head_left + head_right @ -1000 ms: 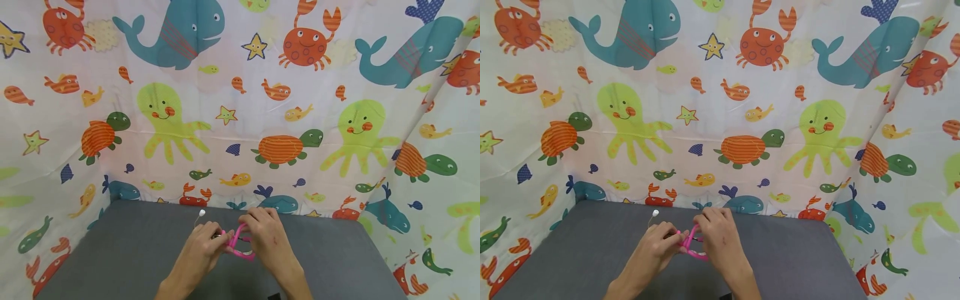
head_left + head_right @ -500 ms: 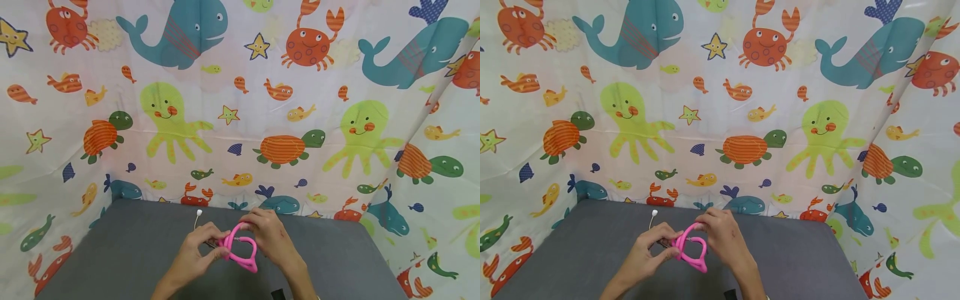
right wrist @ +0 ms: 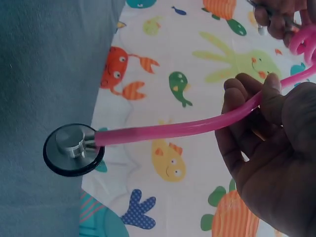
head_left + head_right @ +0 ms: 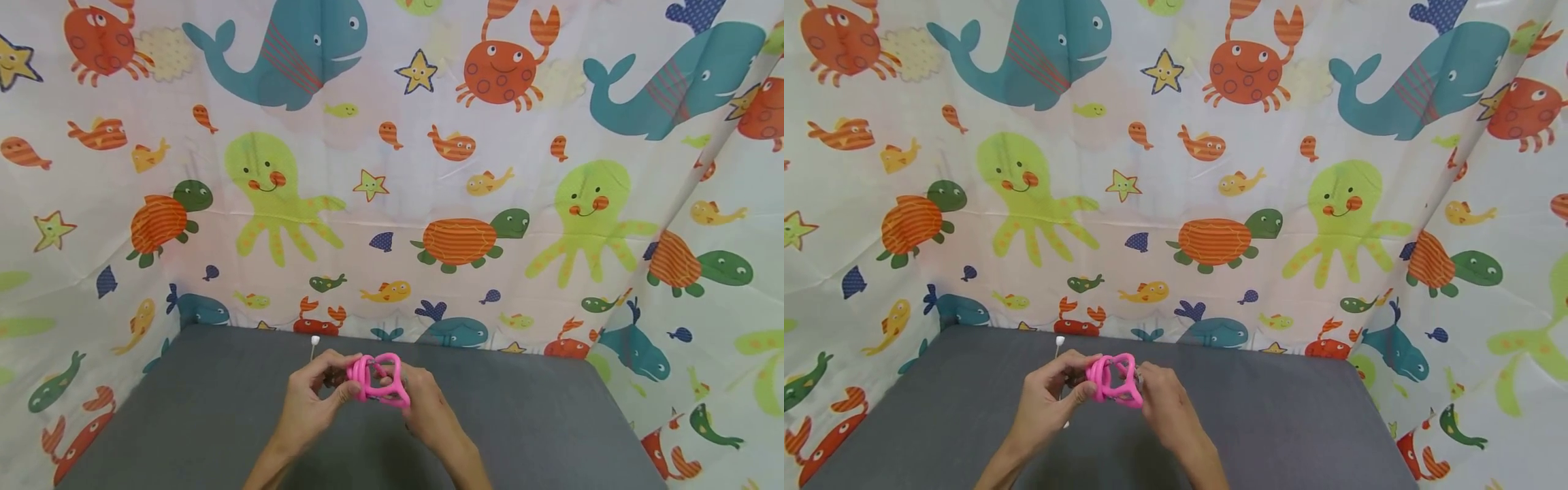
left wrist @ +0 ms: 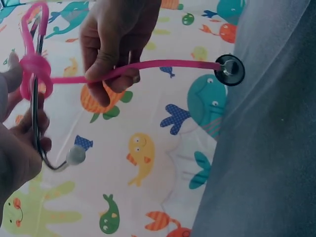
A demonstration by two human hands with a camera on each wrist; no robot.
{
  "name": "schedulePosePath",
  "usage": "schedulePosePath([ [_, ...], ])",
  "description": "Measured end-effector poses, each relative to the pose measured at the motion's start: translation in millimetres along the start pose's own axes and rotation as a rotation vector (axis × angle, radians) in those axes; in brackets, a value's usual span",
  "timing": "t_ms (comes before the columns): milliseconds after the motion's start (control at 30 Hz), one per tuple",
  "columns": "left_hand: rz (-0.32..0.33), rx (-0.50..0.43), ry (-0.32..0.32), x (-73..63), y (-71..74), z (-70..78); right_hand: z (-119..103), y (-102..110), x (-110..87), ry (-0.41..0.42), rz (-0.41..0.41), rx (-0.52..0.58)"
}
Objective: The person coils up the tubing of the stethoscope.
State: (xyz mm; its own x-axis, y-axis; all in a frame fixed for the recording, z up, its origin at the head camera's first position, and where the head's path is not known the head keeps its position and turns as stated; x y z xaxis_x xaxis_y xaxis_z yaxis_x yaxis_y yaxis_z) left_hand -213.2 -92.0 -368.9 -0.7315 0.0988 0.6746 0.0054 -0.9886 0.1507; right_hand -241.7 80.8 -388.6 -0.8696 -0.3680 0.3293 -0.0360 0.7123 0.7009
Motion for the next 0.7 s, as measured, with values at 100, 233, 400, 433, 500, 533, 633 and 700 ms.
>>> schedulePosePath([
  [100,0.118,0.049,0.044,3.2,5.1,-1.5,-6,-5,-3.2,0.014,-0.014,-0.022],
  [233,0.271,0.139,0.115,3.9,9.4,-5.3,-15,-13,-8.0,0.023,-0.058,-0.005],
  [400,0.385,0.295,0.121,1.6,11.3,-6.3,-24,-21,-13.7,-0.002,-0.133,-0.068],
  [433,0.397,0.329,0.111,1.2,11.5,-5.8,-25,-22,-15.1,-0.01,-0.15,-0.082],
  [500,0.414,0.388,0.082,0.9,12.7,-4.4,-26,-25,-17.9,-0.041,-0.193,-0.078],
  [533,0.417,0.42,0.066,0.9,13.1,-3.7,-26,-26,-19.3,-0.065,-0.218,-0.062],
  [633,0.427,0.501,0.019,1.3,14.5,-2.2,-27,-26,-22.9,-0.113,-0.277,-0.039],
  [700,0.429,0.546,-0.011,2.1,15.3,-2.1,-27,-27,-25.4,-0.145,-0.324,-0.033],
])
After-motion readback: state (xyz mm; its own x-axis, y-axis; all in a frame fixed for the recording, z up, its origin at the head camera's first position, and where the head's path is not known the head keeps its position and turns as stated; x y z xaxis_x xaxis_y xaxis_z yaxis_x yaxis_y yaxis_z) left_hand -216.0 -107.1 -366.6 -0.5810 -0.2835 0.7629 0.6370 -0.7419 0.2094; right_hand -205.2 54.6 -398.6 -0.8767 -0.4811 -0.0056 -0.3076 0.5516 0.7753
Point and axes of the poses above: each hand's wrist, its own x-axis towards the middle knuckle, its own y-axis out of the back of the hand, z = x × y, the point moved 7 cm from there along x, towards the middle knuckle, and after that the axes turned 3 degrees about -y, right-handed, at the moved point
